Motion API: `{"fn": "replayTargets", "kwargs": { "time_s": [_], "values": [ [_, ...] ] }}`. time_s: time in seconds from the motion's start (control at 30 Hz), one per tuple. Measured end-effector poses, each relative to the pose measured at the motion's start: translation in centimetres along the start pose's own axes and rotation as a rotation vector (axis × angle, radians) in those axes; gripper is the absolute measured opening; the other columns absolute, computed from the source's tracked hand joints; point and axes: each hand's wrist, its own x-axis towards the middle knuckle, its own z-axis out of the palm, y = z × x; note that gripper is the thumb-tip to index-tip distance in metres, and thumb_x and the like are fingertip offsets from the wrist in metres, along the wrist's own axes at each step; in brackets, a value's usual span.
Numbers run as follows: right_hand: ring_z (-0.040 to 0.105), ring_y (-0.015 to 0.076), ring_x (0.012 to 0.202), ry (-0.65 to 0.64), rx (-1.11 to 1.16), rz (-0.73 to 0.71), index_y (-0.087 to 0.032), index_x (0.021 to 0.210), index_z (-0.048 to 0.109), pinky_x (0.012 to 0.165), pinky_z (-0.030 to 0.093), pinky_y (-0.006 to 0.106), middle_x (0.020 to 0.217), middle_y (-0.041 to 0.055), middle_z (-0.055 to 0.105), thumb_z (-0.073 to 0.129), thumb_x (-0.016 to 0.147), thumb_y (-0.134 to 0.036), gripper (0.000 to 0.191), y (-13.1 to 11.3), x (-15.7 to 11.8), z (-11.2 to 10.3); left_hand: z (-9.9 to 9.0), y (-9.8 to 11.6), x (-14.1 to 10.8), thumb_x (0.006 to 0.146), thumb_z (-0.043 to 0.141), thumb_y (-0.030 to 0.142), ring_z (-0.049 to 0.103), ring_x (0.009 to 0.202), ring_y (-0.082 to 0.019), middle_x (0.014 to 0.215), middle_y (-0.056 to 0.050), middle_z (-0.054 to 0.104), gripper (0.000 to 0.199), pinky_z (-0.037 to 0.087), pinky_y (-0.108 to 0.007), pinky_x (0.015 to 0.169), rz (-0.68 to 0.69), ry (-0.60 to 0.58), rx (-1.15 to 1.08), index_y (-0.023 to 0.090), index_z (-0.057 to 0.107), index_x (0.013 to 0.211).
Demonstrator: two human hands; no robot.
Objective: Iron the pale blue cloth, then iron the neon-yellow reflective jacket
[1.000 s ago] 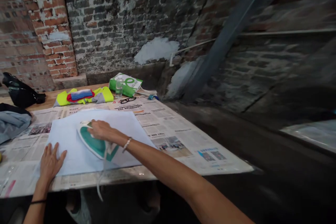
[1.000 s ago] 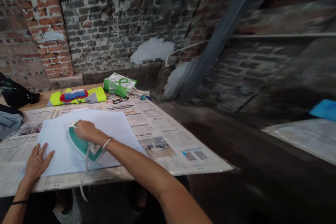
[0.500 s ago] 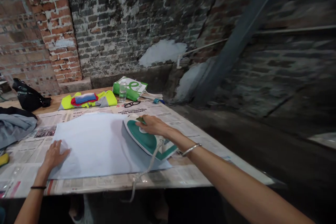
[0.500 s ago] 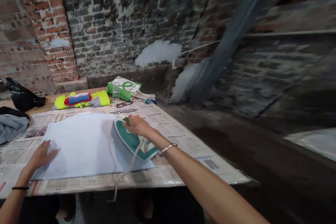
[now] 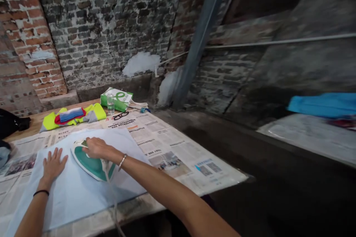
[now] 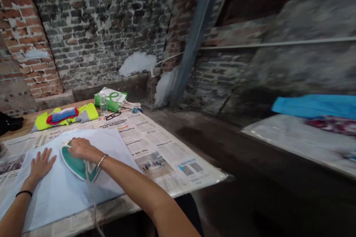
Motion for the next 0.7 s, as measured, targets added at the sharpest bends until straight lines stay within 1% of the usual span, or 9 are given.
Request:
{"fn": "replayTargets", "kwargs": {
  "time_s": [0.07, 0.17, 0.23, 0.33, 0.5, 0.63, 0.7],
  "values": [
    [0.065, 0.0307, 0.117, 0.014, 0.001, 0.018, -0.011, 0.131, 0.06, 0.09, 0.052, 0.035, 0.126, 0.0199, 0.067, 0.053, 0.099, -0.046, 0.048, 0.7, 0.4, 0.4, 0.4, -0.1, 0.0, 0.097, 0.036, 0.056, 0.025, 0.151, -0.043, 0.164, -0.011, 0.033, 0.066, 0.022, -0.07, 0.116, -0.01, -0.003, 0.005, 0.023, 0.043, 0.153],
    [0.065, 0.0308, 0.117, 0.04, -0.001, 0.106, -0.012, 0.132, 0.059, 0.091, 0.052, 0.037, 0.125, 0.02, 0.068, 0.052, 0.1, -0.043, 0.045, 3.1, 0.1, 0.1, 0.9, -0.1, -0.1, 0.097, 0.034, 0.058, 0.024, 0.152, -0.043, 0.165, -0.01, 0.031, 0.067, 0.021, -0.07, 0.117, -0.019, -0.007, 0.01, 0.025, 0.041, 0.154],
    [0.066, 0.031, 0.115, 0.053, -0.003, 0.19, -0.013, 0.131, 0.059, 0.09, 0.053, 0.037, 0.123, 0.02, 0.068, 0.052, 0.1, -0.04, 0.042, 5.4, -0.4, -0.6, 1.1, -0.1, -0.2, 0.097, 0.034, 0.058, 0.024, 0.151, -0.043, 0.165, -0.01, 0.031, 0.066, 0.021, -0.07, 0.116, -0.018, -0.003, 0.009, 0.025, 0.041, 0.154],
    [0.066, 0.0315, 0.114, 0.072, -0.031, 0.323, -0.011, 0.13, 0.059, 0.087, 0.051, 0.035, 0.121, 0.0216, 0.068, 0.049, 0.102, -0.04, 0.041, 9.3, -1.5, -1.7, 1.4, -0.2, -0.2, 0.097, 0.034, 0.058, 0.024, 0.151, -0.043, 0.165, -0.009, 0.032, 0.066, 0.022, -0.07, 0.116, -0.009, -0.002, -0.001, 0.026, 0.041, 0.154],
    [0.065, 0.0303, 0.115, 0.085, -0.123, 0.529, -0.009, 0.129, 0.058, 0.086, 0.049, 0.033, 0.121, 0.0226, 0.068, 0.042, 0.105, -0.04, 0.043, 15.6, -3.7, -3.1, 1.3, -0.3, -0.3, 0.097, 0.034, 0.06, 0.022, 0.152, -0.043, 0.166, -0.007, 0.029, 0.068, 0.019, -0.069, 0.118, -0.013, -0.021, -0.01, 0.026, 0.039, 0.155],
    [0.064, 0.0303, 0.116, 0.113, -0.171, 0.617, -0.005, 0.13, 0.056, 0.088, 0.048, 0.032, 0.121, 0.0254, 0.067, 0.04, 0.105, -0.04, 0.046, 19.5, -5.3, -3.8, 0.9, -0.3, -0.3, 0.096, 0.034, 0.061, 0.022, 0.152, -0.043, 0.166, -0.007, 0.029, 0.069, 0.019, -0.07, 0.118, -0.021, -0.028, -0.012, 0.025, 0.04, 0.155],
    [0.064, 0.03, 0.116, 0.123, -0.18, 0.653, -0.006, 0.13, 0.057, 0.087, 0.048, 0.032, 0.122, 0.0255, 0.066, 0.041, 0.105, -0.041, 0.046, 21.1, -5.8, -4.1, 0.7, -0.2, -0.2, 0.096, 0.035, 0.06, 0.023, 0.152, -0.043, 0.165, -0.007, 0.03, 0.067, 0.019, -0.069, 0.118, -0.022, -0.027, -0.015, 0.026, 0.042, 0.154]
  ]
}}
